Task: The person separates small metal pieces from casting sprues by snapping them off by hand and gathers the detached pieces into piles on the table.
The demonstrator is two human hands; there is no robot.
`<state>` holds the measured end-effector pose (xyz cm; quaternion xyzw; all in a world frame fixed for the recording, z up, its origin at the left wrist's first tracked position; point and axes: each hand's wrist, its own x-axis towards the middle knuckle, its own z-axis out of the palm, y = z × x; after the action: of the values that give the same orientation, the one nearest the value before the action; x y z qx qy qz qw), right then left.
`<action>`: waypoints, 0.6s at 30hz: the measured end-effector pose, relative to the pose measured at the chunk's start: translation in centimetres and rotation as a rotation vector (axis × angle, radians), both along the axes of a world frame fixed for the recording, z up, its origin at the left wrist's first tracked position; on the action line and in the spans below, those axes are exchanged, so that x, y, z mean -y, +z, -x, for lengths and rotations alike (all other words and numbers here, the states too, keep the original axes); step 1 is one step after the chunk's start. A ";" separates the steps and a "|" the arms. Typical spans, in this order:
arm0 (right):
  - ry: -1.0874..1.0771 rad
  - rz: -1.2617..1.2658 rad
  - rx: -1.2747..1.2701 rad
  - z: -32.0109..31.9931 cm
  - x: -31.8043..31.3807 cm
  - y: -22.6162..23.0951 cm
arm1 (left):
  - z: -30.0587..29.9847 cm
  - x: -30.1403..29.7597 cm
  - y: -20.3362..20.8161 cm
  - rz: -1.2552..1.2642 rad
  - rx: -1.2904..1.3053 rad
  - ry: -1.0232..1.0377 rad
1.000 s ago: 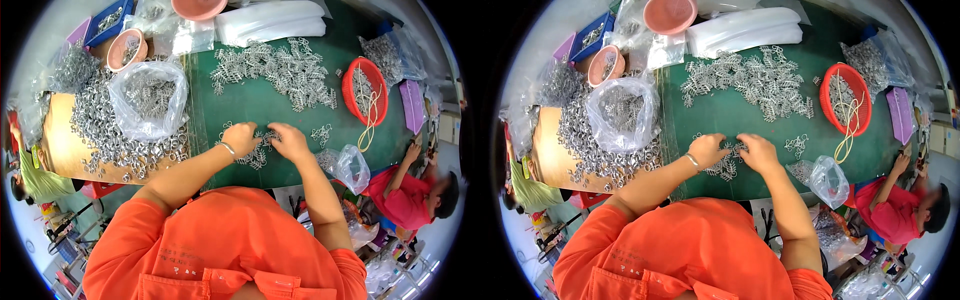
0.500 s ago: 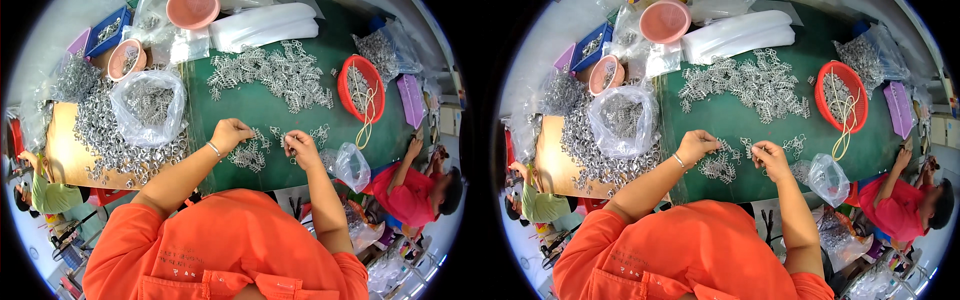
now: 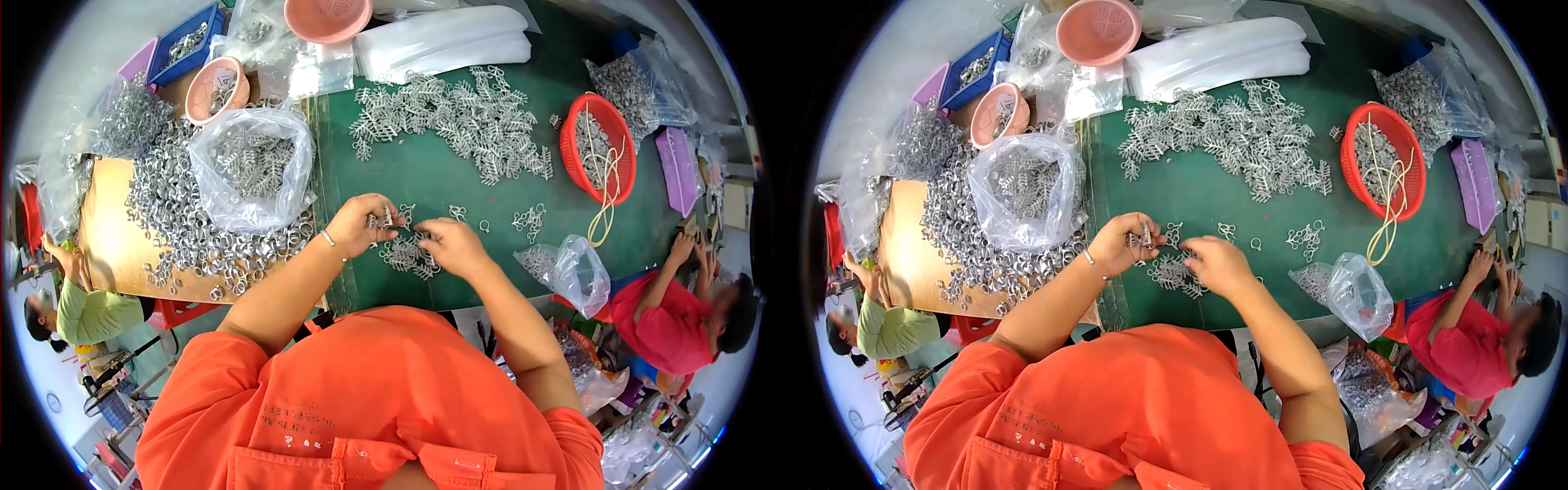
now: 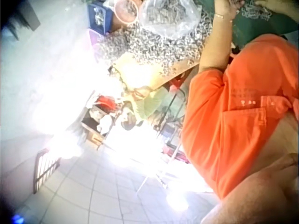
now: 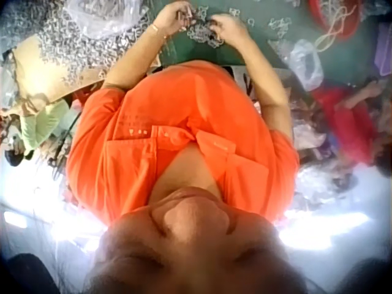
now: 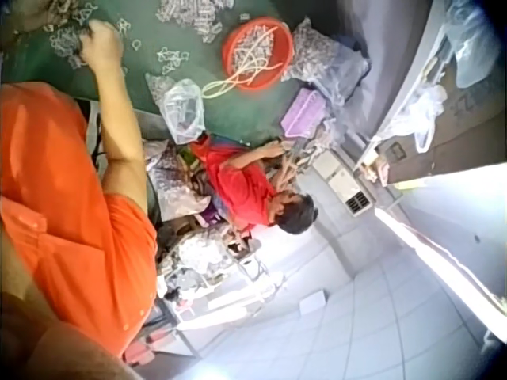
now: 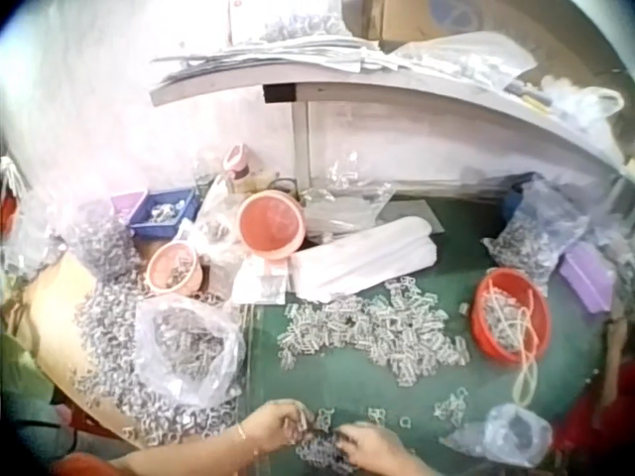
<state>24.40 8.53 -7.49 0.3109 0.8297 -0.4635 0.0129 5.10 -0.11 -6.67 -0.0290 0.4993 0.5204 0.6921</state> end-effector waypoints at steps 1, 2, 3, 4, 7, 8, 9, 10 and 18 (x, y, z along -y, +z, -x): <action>0.041 -0.119 0.072 0.2 0.7 0.0 | 0.1 0.0 0.5 -0.028 0.070 -0.021; 0.083 -0.238 0.145 0.2 1.1 -0.1 | 0.2 0.0 0.8 -0.055 0.140 -0.043; 0.085 -0.238 0.145 0.2 1.0 -0.2 | 0.2 0.2 0.6 -0.055 0.140 -0.040; 0.047 -0.245 0.121 -0.2 0.7 -0.3 | 0.2 0.5 0.2 -0.089 0.096 -0.072; -0.176 0.035 -0.016 -1.3 -0.6 0.3 | -0.5 0.7 0.3 -0.121 -0.216 -0.280; -0.269 0.187 -0.052 -1.8 -1.1 0.3 | -1.0 0.7 0.4 -0.115 -0.488 -0.459; -0.382 0.263 -0.201 -2.6 -1.2 -0.6 | -1.5 0.8 -0.4 -0.240 -0.833 -0.590; -0.349 0.063 -0.186 -3.3 -1.7 -1.5 | -2.1 1.1 -0.6 -0.313 -1.069 -0.653; -0.684 0.361 -0.007 -4.1 -2.5 -0.5 | -3.0 1.7 -1.2 -0.419 -1.019 -0.553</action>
<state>28.49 11.03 -7.99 0.5609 0.5829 -0.5808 -0.0909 8.09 -1.80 -7.91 0.4902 0.6435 0.3572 0.4669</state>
